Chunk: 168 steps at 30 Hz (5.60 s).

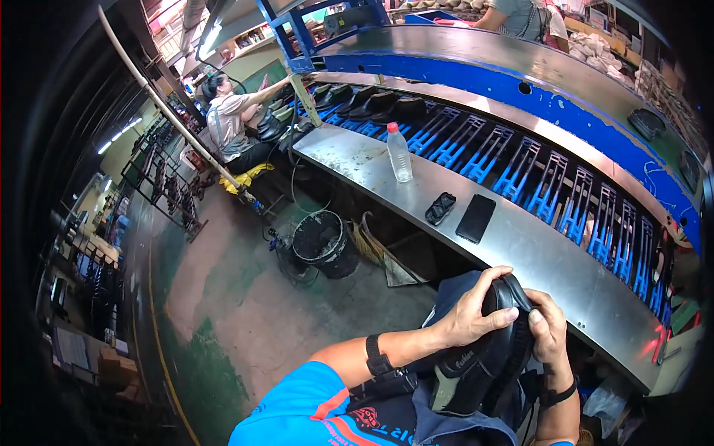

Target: Inspecting and preparing shoes on a production line in a shoe factory.

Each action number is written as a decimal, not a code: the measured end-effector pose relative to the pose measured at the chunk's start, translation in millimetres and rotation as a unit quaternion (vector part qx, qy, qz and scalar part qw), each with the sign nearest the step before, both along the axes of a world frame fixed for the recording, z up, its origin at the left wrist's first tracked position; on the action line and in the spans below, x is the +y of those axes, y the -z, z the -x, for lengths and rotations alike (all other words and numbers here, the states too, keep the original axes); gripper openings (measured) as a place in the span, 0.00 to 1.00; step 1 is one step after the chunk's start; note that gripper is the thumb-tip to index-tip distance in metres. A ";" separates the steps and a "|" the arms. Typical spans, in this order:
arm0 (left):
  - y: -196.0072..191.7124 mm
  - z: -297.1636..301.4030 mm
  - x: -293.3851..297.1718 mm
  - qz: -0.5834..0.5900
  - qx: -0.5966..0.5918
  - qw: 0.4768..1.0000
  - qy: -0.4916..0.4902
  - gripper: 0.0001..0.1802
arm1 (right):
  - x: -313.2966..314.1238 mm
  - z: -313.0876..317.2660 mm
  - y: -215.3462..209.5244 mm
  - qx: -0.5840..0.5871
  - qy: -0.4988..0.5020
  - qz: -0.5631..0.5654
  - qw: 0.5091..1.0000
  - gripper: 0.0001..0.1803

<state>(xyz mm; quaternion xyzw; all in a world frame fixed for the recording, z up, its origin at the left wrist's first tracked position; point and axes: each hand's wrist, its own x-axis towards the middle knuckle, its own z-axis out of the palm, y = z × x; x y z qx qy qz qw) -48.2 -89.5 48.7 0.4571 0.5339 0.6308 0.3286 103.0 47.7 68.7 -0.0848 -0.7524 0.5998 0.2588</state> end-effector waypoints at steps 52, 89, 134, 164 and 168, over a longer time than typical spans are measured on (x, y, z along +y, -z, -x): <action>36.5 -58.3 27.3 -0.109 0.196 0.852 0.474 0.01 | -11.2 -101.9 17.3 -0.208 -0.279 -0.273 0.897 0.06; 88.7 14.6 169.4 0.110 0.087 0.972 0.189 0.11 | 119.1 -49.8 113.3 -0.208 0.199 0.098 0.953 0.24; 105.9 -48.0 126.3 0.093 -0.071 0.979 0.165 0.42 | 64.1 -73.6 136.5 0.044 0.155 0.200 0.966 0.45; 129.7 -52.6 104.5 0.208 0.044 0.976 -0.038 0.57 | 50.4 -26.7 177.7 0.022 0.243 0.169 0.955 0.37; 143.7 -48.1 62.7 0.220 0.021 0.975 -0.027 0.61 | 27.7 -16.7 166.4 -0.062 0.254 0.053 0.964 0.41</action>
